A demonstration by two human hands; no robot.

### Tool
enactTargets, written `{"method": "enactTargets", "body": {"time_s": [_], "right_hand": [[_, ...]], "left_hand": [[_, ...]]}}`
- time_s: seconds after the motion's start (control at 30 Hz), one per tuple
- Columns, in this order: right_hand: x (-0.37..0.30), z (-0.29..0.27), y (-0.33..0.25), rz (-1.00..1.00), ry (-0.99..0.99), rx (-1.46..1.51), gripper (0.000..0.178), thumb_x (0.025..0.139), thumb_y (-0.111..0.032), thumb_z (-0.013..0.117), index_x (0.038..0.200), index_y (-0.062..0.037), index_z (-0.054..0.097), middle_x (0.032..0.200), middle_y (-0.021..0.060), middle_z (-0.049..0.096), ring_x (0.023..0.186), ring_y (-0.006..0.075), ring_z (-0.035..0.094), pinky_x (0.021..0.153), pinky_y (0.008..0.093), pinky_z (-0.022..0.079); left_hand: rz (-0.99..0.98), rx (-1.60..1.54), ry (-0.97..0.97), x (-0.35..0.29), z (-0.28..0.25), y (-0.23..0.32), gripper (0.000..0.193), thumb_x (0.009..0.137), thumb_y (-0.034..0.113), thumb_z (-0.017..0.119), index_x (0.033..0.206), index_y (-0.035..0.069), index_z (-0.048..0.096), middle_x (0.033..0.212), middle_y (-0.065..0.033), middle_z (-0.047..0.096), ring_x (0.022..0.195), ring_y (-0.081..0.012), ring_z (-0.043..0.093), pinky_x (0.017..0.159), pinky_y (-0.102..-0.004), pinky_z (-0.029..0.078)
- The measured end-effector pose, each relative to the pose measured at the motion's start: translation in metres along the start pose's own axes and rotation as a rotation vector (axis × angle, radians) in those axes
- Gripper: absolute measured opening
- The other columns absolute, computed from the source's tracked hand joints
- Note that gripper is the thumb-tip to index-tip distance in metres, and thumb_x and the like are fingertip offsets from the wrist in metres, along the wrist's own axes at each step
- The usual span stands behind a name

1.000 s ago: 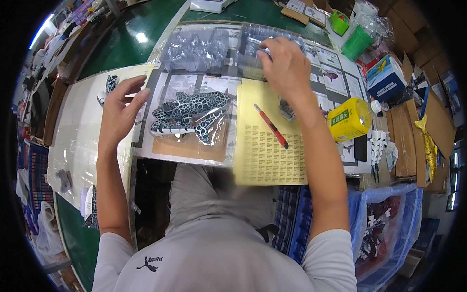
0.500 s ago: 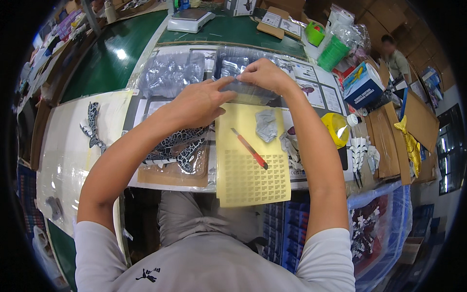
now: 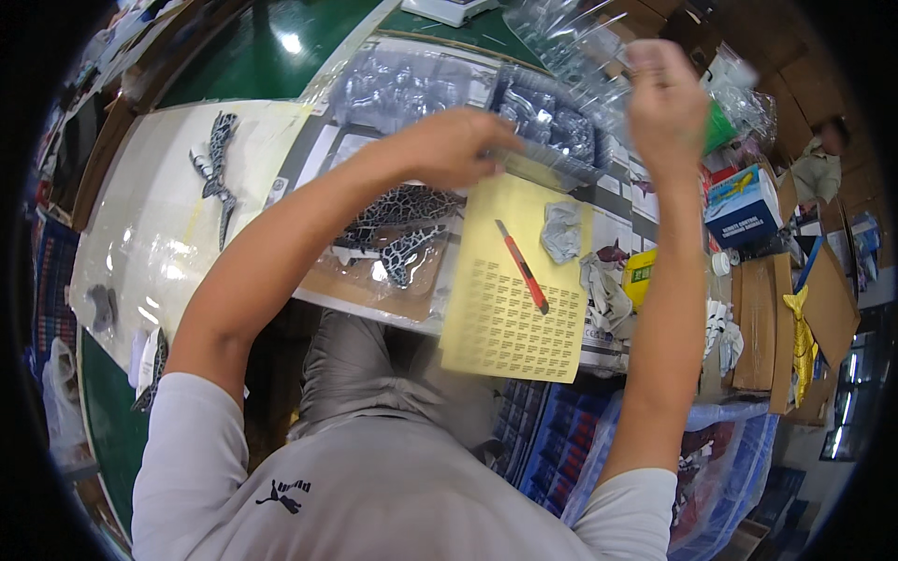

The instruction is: The person assembles white plastic toy fish by attaching patterned tail pieces to the bodies. They repeatedly pick up a body, attach a tail, and place the completed toy into a plastic bag on the table.

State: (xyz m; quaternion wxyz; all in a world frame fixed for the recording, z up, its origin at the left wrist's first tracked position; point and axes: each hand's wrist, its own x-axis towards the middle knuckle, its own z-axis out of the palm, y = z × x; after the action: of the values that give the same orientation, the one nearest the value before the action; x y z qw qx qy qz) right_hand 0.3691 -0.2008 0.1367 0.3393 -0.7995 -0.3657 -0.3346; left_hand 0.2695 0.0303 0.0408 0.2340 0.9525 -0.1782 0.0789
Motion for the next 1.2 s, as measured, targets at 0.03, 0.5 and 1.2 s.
{"method": "enactTargets", "body": {"time_s": [0.03,0.5,1.2], "right_hand": [[0.008,-0.015,-0.014,0.031,0.122,0.048,0.031,0.108,-0.037,0.063,0.101,-0.0083,0.074,0.071,-0.0007,0.062,0.066,0.0105,0.057,0.059,0.0315,0.046],[-0.062,0.109,-0.09,0.654,-0.862,0.698,0.068,0.096,-0.067,0.065,0.121,-0.005,0.076,0.102,0.0059,0.072,0.076,0.0145,0.061,0.069,0.0304,0.05],[-0.114,0.041,-0.117,0.249,-0.43,0.366,0.037,0.11,-0.024,0.06,0.133,0.004,0.067,0.122,0.0123,0.072,0.112,0.0165,0.065,0.099,0.0308,0.05]], "left_hand": [[-0.107,-0.153,0.089,-0.006,-0.015,-0.007,0.04,0.097,0.023,0.068,0.134,0.009,0.071,0.144,-0.0165,0.066,0.119,-0.0331,0.071,0.093,-0.0417,0.06],[-0.646,-0.879,0.579,-0.196,-0.064,-0.009,0.064,0.091,0.032,0.081,0.142,-0.003,0.064,0.116,-0.0124,0.073,0.09,-0.0126,0.062,0.072,-0.0279,0.05],[-1.22,0.812,0.25,-0.536,-0.251,-0.165,0.038,0.091,0.035,0.074,0.108,0.0,0.074,0.118,-0.0227,0.074,0.113,-0.0388,0.07,0.092,-0.0485,0.057]]}}
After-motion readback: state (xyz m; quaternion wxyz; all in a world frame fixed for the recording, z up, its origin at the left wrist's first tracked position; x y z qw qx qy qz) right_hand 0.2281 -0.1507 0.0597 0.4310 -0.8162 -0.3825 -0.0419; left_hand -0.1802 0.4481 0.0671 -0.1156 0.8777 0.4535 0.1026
